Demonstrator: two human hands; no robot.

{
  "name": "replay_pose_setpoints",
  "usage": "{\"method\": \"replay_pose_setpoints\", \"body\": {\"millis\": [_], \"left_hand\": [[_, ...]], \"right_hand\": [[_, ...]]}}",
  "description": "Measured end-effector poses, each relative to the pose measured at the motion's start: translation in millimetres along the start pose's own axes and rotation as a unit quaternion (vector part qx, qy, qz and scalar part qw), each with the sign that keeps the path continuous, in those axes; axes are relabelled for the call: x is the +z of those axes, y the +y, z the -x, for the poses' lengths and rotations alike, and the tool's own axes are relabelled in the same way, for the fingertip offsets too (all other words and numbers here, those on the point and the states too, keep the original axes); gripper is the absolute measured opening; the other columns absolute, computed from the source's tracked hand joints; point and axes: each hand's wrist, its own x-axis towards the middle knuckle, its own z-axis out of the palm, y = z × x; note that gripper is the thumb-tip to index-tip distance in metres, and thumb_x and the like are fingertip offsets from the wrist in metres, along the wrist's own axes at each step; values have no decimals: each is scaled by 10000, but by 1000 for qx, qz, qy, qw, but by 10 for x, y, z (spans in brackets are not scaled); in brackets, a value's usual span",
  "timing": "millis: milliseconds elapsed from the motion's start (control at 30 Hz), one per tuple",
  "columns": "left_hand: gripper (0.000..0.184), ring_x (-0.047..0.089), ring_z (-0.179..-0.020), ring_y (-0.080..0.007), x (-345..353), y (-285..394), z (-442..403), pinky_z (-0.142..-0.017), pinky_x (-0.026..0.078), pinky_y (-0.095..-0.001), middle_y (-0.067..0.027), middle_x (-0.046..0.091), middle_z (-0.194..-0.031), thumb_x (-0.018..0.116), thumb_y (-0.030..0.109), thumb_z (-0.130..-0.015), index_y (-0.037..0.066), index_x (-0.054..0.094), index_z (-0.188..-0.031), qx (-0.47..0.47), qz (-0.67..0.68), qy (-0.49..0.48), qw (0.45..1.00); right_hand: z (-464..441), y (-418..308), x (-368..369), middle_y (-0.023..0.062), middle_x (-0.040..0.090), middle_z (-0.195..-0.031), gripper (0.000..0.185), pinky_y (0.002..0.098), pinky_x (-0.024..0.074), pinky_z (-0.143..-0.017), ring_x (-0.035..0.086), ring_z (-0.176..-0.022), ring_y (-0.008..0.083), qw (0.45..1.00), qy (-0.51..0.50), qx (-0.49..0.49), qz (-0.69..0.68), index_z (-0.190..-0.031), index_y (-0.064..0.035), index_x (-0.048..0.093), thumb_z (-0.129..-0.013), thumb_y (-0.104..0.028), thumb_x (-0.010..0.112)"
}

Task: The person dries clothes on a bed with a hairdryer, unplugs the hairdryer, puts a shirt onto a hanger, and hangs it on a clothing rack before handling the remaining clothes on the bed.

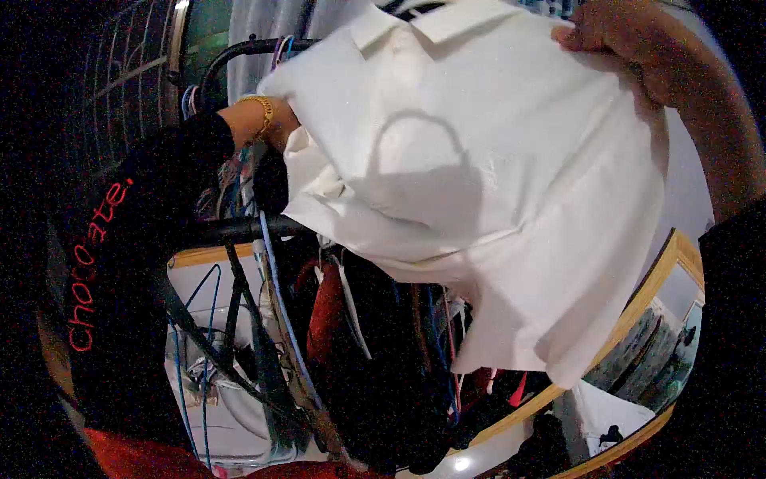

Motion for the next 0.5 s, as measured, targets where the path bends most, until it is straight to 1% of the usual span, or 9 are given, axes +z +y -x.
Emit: {"method": "replay_pose_setpoints", "body": {"millis": [233, 300, 333, 367, 433, 467, 500], "left_hand": [[372, 625, -936, -320, 12, -229, -52, -839, 474, -411, -169, 658, -992, 580, 356, -820, 22, 671, -954, 3, -28, -30, 999], [370, 632, -925, -320, -22, -251, -48, -831, 477, -410, -170, 668, -978, 588, 355, -814, 20, 683, -940, 9, -40, -33, 999], [369, 635, -920, -320, -17, -251, -51, -828, 479, -409, -171, 673, -970, 593, 354, -811, 19, 689, -932, 12, -46, -36, 998], [369, 639, -914, -320, -36, -265, -61, -824, 481, -408, -172, 678, -963, 597, 354, -808, 18, 695, -925, 17, -52, -35, 998], [367, 646, -903, -321, -34, -232, -126, -817, 484, -407, -174, 688, -948, 606, 353, -803, 16, 707, -910, 29, -63, -41, 997], [367, 649, -898, -321, -19, -212, -139, -814, 486, -407, -175, 693, -941, 610, 352, -800, 16, 713, -903, 35, -66, -39, 996], [367, 649, -898, -321, -26, -141, -136, -814, 486, -407, -175, 693, -941, 610, 352, -800, 16, 713, -903, 34, -63, -39, 997]], "right_hand": [[-309, 140, 212, 90, 632, -895, 282, 401, 507, -731, 614, -783, 236, 992, -116, -52, -3, -1049, -117, 593, -897, -352, 564], [-416, 178, 218, 92, 631, -903, 285, 407, 509, -742, 616, -792, 241, 986, -139, -91, 14, -1038, -120, 595, -907, -370, 561], [-478, 147, 255, 92, 631, -907, 287, 411, 510, -747, 618, -796, 243, 982, -127, -127, 53, -1032, -121, 596, -912, -379, 560], [-555, -73, 273, 102, 634, -939, 267, 398, 514, -771, 617, -843, 250, 971, -95, -161, 147, -1031, -98, 622, -910, -330, 568], [-706, -522, 305, 120, 640, -1002, 235, 373, 523, -821, 617, -938, 262, 917, -13, -212, 337, -1030, -53, 676, -907, -231, 584], [-663, -968, 232, 122, 644, -954, 166, 356, 523, -797, 621, -878, 279, 942, -64, -137, 300, -955, -52, 686, -881, -175, 603], [-712, -1161, 303, 140, 647, -949, 186, 365, 512, -782, 619, -859, 288, 949, -83, -108, 283, -964, -40, 684, -870, -185, 614]]}}
